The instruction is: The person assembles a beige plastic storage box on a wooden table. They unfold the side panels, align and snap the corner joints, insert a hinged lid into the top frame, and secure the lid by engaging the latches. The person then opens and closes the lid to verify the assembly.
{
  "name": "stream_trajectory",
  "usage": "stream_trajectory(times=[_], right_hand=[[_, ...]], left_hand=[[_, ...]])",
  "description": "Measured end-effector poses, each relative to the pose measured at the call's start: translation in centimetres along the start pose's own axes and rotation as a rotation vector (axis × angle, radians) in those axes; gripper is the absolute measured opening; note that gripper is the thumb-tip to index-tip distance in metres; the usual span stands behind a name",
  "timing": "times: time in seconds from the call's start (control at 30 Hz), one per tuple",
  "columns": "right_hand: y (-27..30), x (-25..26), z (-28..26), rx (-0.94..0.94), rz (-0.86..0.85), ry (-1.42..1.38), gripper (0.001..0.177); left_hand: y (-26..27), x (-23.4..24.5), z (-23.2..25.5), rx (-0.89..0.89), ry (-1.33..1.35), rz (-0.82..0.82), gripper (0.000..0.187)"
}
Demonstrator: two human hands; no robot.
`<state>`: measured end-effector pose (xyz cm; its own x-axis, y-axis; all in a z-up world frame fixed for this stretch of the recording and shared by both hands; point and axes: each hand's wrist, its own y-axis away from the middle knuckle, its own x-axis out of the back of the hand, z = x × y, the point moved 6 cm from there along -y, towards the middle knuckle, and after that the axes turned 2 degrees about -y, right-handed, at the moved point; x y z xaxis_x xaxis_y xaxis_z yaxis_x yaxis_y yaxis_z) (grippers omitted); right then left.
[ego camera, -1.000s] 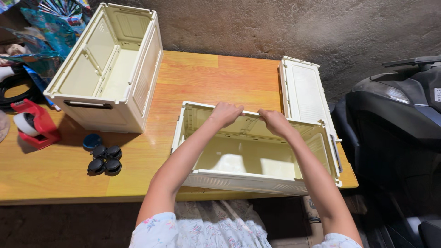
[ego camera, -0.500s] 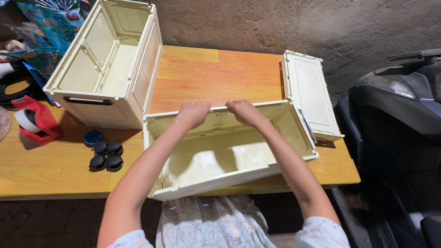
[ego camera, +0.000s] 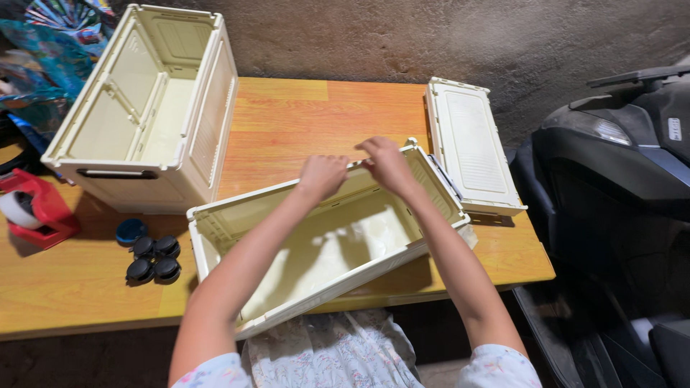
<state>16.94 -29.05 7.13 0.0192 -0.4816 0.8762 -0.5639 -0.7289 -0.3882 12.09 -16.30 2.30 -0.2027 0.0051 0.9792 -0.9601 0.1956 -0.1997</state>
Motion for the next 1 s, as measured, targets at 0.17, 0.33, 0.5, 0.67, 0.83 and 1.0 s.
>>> stream_trajectory(times=[0.17, 0.33, 0.5, 0.67, 0.83, 1.0], right_hand=[[3.0, 4.6, 7.0, -0.208, 0.081, 0.105, 0.04], [4.3, 4.2, 11.0, -0.203, 0.002, 0.064, 0.065], [3.9, 2.4, 13.5, -0.246, -0.07, -0.075, 0.082], [3.5, 2.0, 14.6, -0.293, -0.108, -0.179, 0.067], [3.4, 1.9, 16.0, -0.386, -0.122, -0.177, 0.056], [3.9, 1.2, 17.5, -0.414, -0.101, -0.251, 0.055]], left_hand=[[-6.3, -1.7, 6.3, -0.109, -0.133, 0.236, 0.039], [-10.9, -3.8, 8.5, -0.076, -0.044, 0.261, 0.042], [-13.2, -5.6, 8.9, -0.02, 0.108, 0.164, 0.033], [-13.8, -5.7, 8.9, -0.037, 0.253, 0.151, 0.041], [-14.0, -5.3, 8.0, 0.038, 0.428, 0.107, 0.029], [-14.4, -4.9, 7.2, 0.068, 0.461, 0.071, 0.024]])
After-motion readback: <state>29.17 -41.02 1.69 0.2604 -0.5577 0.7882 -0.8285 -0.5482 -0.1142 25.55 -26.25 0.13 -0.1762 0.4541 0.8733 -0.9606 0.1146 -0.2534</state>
